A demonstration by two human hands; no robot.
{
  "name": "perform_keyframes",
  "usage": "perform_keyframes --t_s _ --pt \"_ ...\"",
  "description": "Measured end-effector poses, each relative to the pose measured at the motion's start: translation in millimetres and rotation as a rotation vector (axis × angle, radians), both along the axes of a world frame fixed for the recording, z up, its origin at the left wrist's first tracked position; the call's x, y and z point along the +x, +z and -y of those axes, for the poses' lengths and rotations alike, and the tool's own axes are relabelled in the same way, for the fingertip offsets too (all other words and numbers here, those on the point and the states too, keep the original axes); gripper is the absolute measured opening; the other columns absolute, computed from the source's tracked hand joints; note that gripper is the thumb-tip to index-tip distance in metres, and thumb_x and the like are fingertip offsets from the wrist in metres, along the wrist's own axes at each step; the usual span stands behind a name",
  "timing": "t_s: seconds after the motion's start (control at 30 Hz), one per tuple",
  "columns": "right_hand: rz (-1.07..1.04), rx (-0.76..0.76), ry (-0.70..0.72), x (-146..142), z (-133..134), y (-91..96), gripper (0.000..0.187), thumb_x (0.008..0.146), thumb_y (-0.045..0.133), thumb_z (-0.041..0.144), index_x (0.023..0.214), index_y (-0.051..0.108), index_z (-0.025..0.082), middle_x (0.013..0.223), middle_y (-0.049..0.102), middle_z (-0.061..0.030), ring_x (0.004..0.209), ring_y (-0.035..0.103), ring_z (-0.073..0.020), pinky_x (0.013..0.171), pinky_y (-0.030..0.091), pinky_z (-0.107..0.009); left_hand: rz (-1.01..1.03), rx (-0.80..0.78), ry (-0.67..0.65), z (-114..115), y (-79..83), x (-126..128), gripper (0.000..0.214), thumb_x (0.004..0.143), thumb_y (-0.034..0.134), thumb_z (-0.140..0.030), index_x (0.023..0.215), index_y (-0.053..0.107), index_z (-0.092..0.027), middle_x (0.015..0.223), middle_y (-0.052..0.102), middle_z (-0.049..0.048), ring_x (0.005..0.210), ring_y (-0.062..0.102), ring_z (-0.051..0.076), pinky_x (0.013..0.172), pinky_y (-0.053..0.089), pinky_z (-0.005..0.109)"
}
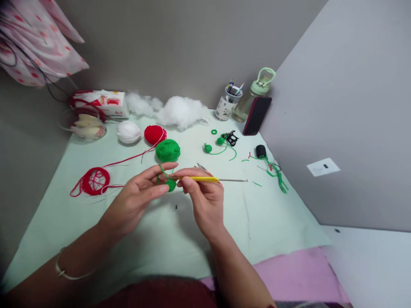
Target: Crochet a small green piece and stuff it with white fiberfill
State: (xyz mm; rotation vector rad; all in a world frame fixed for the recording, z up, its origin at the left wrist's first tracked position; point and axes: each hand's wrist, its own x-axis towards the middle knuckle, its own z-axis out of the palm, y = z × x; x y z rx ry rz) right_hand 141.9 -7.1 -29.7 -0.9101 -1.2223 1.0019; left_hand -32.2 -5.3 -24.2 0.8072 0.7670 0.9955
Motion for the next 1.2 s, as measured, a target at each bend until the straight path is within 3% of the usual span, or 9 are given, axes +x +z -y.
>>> perform_keyframes --t_s 0.2,0.33,0.43,0.57,0.7,0.8,0.97,1.07,1.2 --pt "-0.125 -0.034 0.068 2.3 -2.0 2.6 0.020 0.105 0.065 0.037 0.098 0.080 0.026 0.090 0.081 -0.0024 0.068 0.069 -0.0134 0.063 0.055 -0.028 -0.070 0.091 0.058 -1.8 -0.7 -2.3 0.035 0.089 0.085 -0.028 0.123 0.081 -0.033 0.093 0.065 -0.0017 0.093 0.060 0.014 0.090 0.047 0.028" --pt "-0.056 0.020 0.058 2.0 0.6 6.4 0.022 0.109 0.058 0.034 0.101 0.076 0.025 0.093 0.081 -0.0023 0.070 0.071 -0.0131 0.065 0.057 -0.029 -0.119 0.123 0.067 -2.0 0.1 -3.1 0.035 0.090 0.082 -0.023 0.124 0.080 -0.033 0.091 0.065 -0.0027 0.091 0.061 0.013 0.087 0.048 0.027" --pt "0.140 0.140 -0.021 1.2 6.3 6.9 0.023 0.110 0.053 0.026 0.105 0.075 0.025 0.097 0.081 -0.0026 0.072 0.072 -0.0131 0.067 0.060 -0.030 -0.203 0.151 0.117 -0.8 1.9 -2.1 0.037 0.089 0.081 -0.019 0.124 0.080 -0.031 0.091 0.065 -0.0026 0.092 0.061 0.014 0.089 0.047 0.027" --pt "0.588 0.479 -0.135 -0.5 13.0 -2.5 0.025 0.106 0.057 0.016 0.121 0.074 0.027 0.104 0.082 -0.0049 0.090 0.077 -0.0188 0.079 0.065 -0.034 -0.258 0.152 0.198 0.9 3.7 1.5 0.044 0.085 0.085 -0.019 0.128 0.079 -0.028 0.089 0.065 -0.0026 0.091 0.061 0.014 0.090 0.047 0.028" --pt "0.844 0.687 -0.279 -3.3 14.7 -12.5 0.036 0.100 0.067 0.012 0.129 0.075 0.032 0.114 0.081 -0.0058 0.095 0.078 -0.0207 0.080 0.066 -0.034 0.028 -0.066 0.091 0.0 2.8 2.3 0.054 0.081 0.092 -0.030 0.133 0.077 -0.026 0.091 0.068 -0.0007 0.087 0.062 0.014 0.086 0.050 0.028" --pt "0.579 0.553 -0.259 -3.2 13.2 -8.6 0.033 0.103 0.063 0.013 0.126 0.077 0.031 0.110 0.082 -0.0060 0.091 0.077 -0.0199 0.082 0.066 -0.038 0.204 -0.234 0.004 -3.7 2.8 -0.3 0.049 0.080 0.091 -0.032 0.127 0.081 -0.022 0.092 0.068 0.0010 0.082 0.060 0.012 0.083 0.050 0.025" --pt "0.041 0.165 -0.070 -1.7 4.7 2.9 0.021 0.107 0.060 0.026 0.105 0.081 0.026 0.091 0.080 -0.0042 0.068 0.071 -0.0158 0.059 0.060 -0.032 0.195 -0.180 0.024 -6.5 5.6 -2.9 0.039 0.082 0.088 -0.028 0.121 0.084 -0.024 0.090 0.065 -0.0003 0.082 0.058 0.011 0.084 0.049 0.025" --pt "0.069 0.157 -0.007 -4.3 2.0 3.0 0.018 0.105 0.064 0.028 0.106 0.082 0.027 0.099 0.082 -0.0047 0.074 0.072 -0.0162 0.061 0.060 -0.031 0.121 -0.108 0.009 -3.2 5.0 -0.6 0.038 0.084 0.086 -0.027 0.122 0.084 -0.028 0.093 0.068 0.0004 0.091 0.061 0.015 0.093 0.047 0.029" --pt "0.318 0.312 -0.103 -7.7 7.9 -1.1 0.023 0.105 0.061 0.020 0.115 0.080 0.028 0.100 0.082 -0.0049 0.080 0.075 -0.0177 0.067 0.064 -0.033 0.036 -0.037 0.097 1.3 3.1 3.6 0.039 0.085 0.088 -0.031 0.124 0.082 -0.029 0.093 0.070 0.0001 0.095 0.061 0.017 0.095 0.046 0.031"
